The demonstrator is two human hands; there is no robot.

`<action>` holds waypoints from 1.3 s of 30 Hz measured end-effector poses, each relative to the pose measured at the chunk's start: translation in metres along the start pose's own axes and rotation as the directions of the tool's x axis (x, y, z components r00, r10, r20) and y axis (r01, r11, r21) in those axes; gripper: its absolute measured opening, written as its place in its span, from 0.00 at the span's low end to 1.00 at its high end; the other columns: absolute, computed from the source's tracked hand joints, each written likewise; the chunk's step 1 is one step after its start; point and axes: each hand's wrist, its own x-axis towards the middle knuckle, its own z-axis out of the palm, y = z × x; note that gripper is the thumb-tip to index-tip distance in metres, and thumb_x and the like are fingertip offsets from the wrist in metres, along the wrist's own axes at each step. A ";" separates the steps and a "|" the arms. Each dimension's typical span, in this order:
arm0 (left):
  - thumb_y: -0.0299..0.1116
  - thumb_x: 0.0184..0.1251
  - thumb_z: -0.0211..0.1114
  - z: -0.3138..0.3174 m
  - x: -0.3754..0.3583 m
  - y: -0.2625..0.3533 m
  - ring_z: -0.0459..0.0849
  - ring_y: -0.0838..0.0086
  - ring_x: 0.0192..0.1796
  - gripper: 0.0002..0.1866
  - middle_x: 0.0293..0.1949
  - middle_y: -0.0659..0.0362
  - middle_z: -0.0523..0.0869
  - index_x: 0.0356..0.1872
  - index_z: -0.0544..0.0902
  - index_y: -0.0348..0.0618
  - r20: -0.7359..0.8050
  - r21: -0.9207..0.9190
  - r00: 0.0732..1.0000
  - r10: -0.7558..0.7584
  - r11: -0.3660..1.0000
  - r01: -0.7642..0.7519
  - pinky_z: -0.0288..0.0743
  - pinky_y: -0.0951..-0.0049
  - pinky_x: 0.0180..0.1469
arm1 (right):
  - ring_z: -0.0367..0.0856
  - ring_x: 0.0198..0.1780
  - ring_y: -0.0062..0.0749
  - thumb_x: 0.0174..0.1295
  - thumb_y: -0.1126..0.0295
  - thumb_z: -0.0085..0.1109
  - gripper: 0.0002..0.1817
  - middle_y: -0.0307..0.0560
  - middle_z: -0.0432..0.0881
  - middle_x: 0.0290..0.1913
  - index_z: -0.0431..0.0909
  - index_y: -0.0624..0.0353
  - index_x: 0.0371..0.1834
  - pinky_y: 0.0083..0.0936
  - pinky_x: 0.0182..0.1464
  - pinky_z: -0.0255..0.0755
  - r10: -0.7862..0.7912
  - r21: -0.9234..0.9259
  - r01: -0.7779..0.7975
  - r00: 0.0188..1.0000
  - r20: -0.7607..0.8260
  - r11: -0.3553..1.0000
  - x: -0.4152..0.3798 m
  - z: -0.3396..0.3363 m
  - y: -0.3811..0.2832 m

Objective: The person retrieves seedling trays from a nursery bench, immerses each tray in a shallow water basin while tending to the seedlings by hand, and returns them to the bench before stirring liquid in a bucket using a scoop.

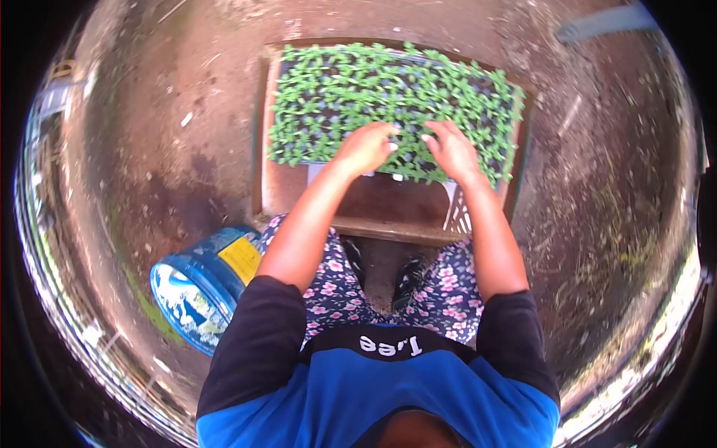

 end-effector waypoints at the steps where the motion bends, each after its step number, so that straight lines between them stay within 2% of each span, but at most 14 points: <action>1: 0.34 0.55 0.60 0.000 -0.001 -0.001 0.79 0.63 0.41 0.15 0.37 0.52 0.80 0.44 0.77 0.43 -0.023 0.036 0.998 0.053 0.998 -0.052 0.72 0.68 0.45 | 0.74 0.47 0.42 0.57 0.61 0.52 0.16 0.47 0.75 0.45 0.74 0.52 0.47 0.33 0.49 0.69 0.005 0.012 -0.005 1.000 -0.009 1.000 -0.001 -0.003 -0.005; 6: 0.37 0.52 0.63 -0.007 0.000 -0.001 0.76 0.57 0.49 0.17 0.44 0.48 0.79 0.44 0.78 0.44 0.002 0.103 1.000 0.014 0.995 -0.014 0.69 0.62 0.52 | 0.73 0.50 0.38 0.56 0.70 0.52 0.16 0.53 0.76 0.47 0.73 0.60 0.48 0.32 0.53 0.66 -0.185 -0.050 0.178 0.959 -0.216 0.983 0.010 -0.027 0.036; 9: 0.36 0.51 0.64 -0.022 -0.003 -0.009 0.74 0.58 0.48 0.14 0.40 0.52 0.76 0.38 0.78 0.43 -0.377 -0.054 0.926 0.017 0.998 -0.040 0.67 0.63 0.50 | 0.75 0.46 0.30 0.60 0.67 0.48 0.18 0.51 0.77 0.48 0.71 0.64 0.52 0.25 0.49 0.68 0.385 0.433 -0.229 0.867 -0.316 0.872 0.003 -0.063 0.103; 10: 0.37 0.51 0.63 -0.034 -0.004 -0.014 0.73 0.59 0.47 0.13 0.39 0.53 0.76 0.37 0.78 0.44 -0.523 -0.075 0.852 0.011 0.995 -0.059 0.67 0.62 0.50 | 0.75 0.45 0.32 0.61 0.65 0.48 0.18 0.49 0.77 0.48 0.72 0.64 0.51 0.27 0.48 0.68 0.609 0.832 -0.165 0.757 -0.237 0.529 0.004 -0.052 0.129; 11: 0.38 0.51 0.63 -0.044 0.002 -0.029 0.72 0.59 0.47 0.13 0.39 0.53 0.75 0.36 0.78 0.45 -0.613 -0.104 0.788 -0.060 0.995 -0.005 0.66 0.62 0.49 | 0.74 0.43 0.34 0.61 0.63 0.48 0.20 0.48 0.76 0.46 0.70 0.62 0.53 0.27 0.45 0.69 0.540 0.666 -0.266 0.806 -0.243 0.697 0.004 -0.042 0.216; 14: 0.43 0.52 0.62 -0.101 0.010 -0.086 0.71 0.58 0.48 0.14 0.41 0.53 0.75 0.37 0.78 0.48 -0.793 -0.117 0.566 -0.225 0.968 0.220 0.65 0.62 0.50 | 0.66 0.27 0.15 0.60 0.61 0.46 0.16 0.31 0.76 0.36 0.72 0.44 0.52 0.18 0.24 0.54 0.758 0.751 -0.543 0.647 0.087 0.377 0.002 -0.022 0.305; 17: 0.49 0.57 0.55 -0.149 -0.017 -0.134 0.72 0.56 0.52 0.20 0.47 0.50 0.76 0.41 0.79 0.45 -0.671 -0.229 0.505 -0.543 0.800 0.555 0.66 0.59 0.52 | 0.68 0.31 0.15 0.60 0.64 0.43 0.16 0.26 0.75 0.38 0.72 0.40 0.52 0.18 0.26 0.55 0.744 0.685 -0.679 0.596 0.304 0.264 0.004 -0.018 0.342; 23: 0.52 0.59 0.52 -0.141 -0.019 -0.219 0.77 0.51 0.44 0.25 0.39 0.43 0.79 0.39 0.78 0.37 -0.472 -0.418 0.631 -0.615 0.787 0.454 0.69 0.59 0.49 | 0.75 0.35 0.20 0.57 0.64 0.47 0.21 0.34 0.77 0.44 0.68 0.44 0.57 0.18 0.27 0.60 0.694 0.606 -0.730 0.614 0.376 0.318 0.009 -0.002 0.317; 29: 0.52 0.62 0.47 -0.124 -0.018 -0.178 0.74 0.52 0.49 0.25 0.43 0.43 0.78 0.38 0.78 0.37 -0.798 -0.387 0.306 -0.520 0.830 0.402 0.68 0.59 0.50 | 0.73 0.28 0.18 0.56 0.70 0.45 0.20 0.34 0.77 0.36 0.71 0.47 0.53 0.15 0.21 0.61 0.676 0.565 -0.698 0.672 0.304 0.440 0.012 0.001 0.302; 33: 0.59 0.64 0.33 -0.114 0.001 -0.214 0.71 0.49 0.53 0.34 0.51 0.44 0.74 0.46 0.76 0.38 -0.479 -0.400 0.597 -0.644 0.765 0.504 0.62 0.56 0.56 | 0.73 0.24 0.20 0.56 0.71 0.46 0.18 0.39 0.77 0.33 0.72 0.57 0.51 0.13 0.17 0.61 0.624 0.633 -0.612 0.741 0.248 0.475 0.009 0.009 0.301; 34: 0.64 0.61 0.30 -0.095 0.016 -0.243 0.68 0.51 0.58 0.40 0.54 0.43 0.72 0.50 0.74 0.35 -0.548 -0.459 0.563 -0.619 0.785 0.417 0.59 0.56 0.59 | 0.74 0.25 0.21 0.56 0.74 0.46 0.18 0.40 0.78 0.34 0.72 0.60 0.51 0.15 0.20 0.65 0.571 0.732 -0.494 0.802 0.174 0.470 0.005 0.021 0.312; 36: 0.72 0.54 0.31 -0.097 0.022 -0.267 0.68 0.59 0.59 0.49 0.54 0.42 0.71 0.52 0.71 0.32 -0.192 -0.676 0.711 -0.676 0.616 0.403 0.58 0.62 0.59 | 0.71 0.23 0.19 0.53 0.74 0.46 0.20 0.36 0.76 0.29 0.73 0.52 0.51 0.15 0.22 0.65 0.439 0.722 -0.439 0.874 0.207 0.535 -0.001 0.023 0.326; 38: 0.69 0.54 0.44 -0.093 0.018 -0.282 0.67 0.77 0.25 0.36 0.24 0.64 0.73 0.33 0.78 0.41 -0.195 -0.769 0.751 -0.631 0.573 0.282 0.63 0.75 0.30 | 0.69 0.21 0.17 0.53 0.71 0.47 0.19 0.34 0.74 0.24 0.75 0.51 0.50 0.16 0.18 0.63 0.560 0.559 -0.536 0.816 0.148 0.633 -0.006 0.011 0.292; 39: 0.75 0.49 0.40 -0.104 0.010 -0.251 0.69 0.77 0.28 0.42 0.27 0.63 0.74 0.36 0.77 0.41 -0.171 -0.768 0.696 -0.697 0.537 0.350 0.63 0.72 0.31 | 0.69 0.21 0.17 0.54 0.71 0.46 0.19 0.33 0.75 0.24 0.75 0.50 0.50 0.16 0.17 0.62 0.659 0.518 -0.602 0.746 0.094 0.608 -0.002 0.014 0.284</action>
